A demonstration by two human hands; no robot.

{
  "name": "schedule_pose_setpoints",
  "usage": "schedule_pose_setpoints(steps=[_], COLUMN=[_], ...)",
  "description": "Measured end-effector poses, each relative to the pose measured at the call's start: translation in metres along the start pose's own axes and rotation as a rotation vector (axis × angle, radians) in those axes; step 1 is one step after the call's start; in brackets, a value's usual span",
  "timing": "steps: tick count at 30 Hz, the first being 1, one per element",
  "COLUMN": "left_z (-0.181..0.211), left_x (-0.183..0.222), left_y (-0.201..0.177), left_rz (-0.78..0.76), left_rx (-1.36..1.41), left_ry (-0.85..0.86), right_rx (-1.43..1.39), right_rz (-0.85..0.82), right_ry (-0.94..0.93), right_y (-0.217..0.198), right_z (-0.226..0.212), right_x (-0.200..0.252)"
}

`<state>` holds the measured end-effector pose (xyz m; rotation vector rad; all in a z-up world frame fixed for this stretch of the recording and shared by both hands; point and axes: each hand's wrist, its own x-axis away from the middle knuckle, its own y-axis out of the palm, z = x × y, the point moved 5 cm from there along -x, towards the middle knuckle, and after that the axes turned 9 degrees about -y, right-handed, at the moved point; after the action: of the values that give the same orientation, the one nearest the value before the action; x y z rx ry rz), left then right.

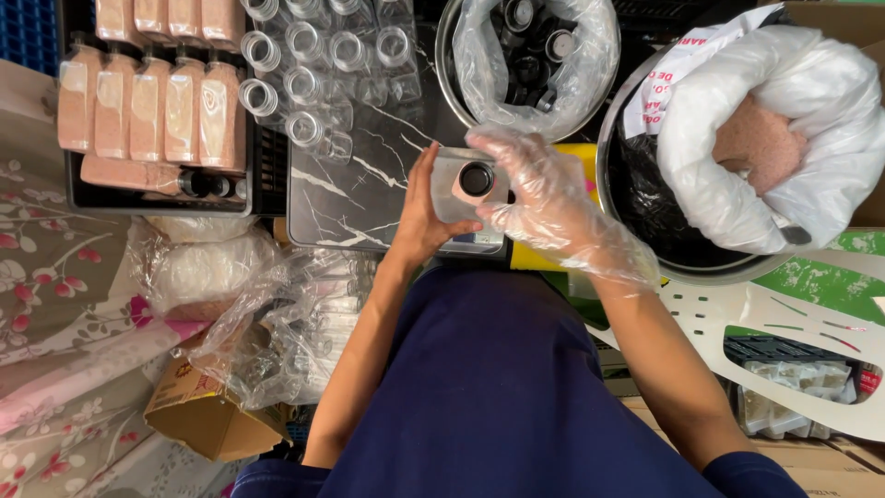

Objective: The person scoops pink powder from a large bag into a funnel to fill small bottles, weighs the bottles on a digital scale, and secures the caps by hand.

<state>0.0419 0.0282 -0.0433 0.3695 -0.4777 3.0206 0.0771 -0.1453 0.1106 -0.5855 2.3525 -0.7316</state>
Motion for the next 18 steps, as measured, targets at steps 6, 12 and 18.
schedule_pose_setpoints(steps=[6,12,18], left_z=[0.023,0.035,0.044], left_x=[0.030,0.040,0.038], left_y=[-0.048,-0.063,-0.053], left_rz=[0.000,-0.036,-0.087], left_rx=[-0.038,-0.095,-0.107], left_ry=[0.055,0.087,0.138], right_rx=[0.125,0.203,0.120], right_rz=[0.007,-0.004,-0.002], right_ry=[0.071,0.164,0.134], right_y=[-0.037,-0.043,-0.037], right_z=[-0.009,-0.011,-0.019], right_x=[0.020,0.038,0.038])
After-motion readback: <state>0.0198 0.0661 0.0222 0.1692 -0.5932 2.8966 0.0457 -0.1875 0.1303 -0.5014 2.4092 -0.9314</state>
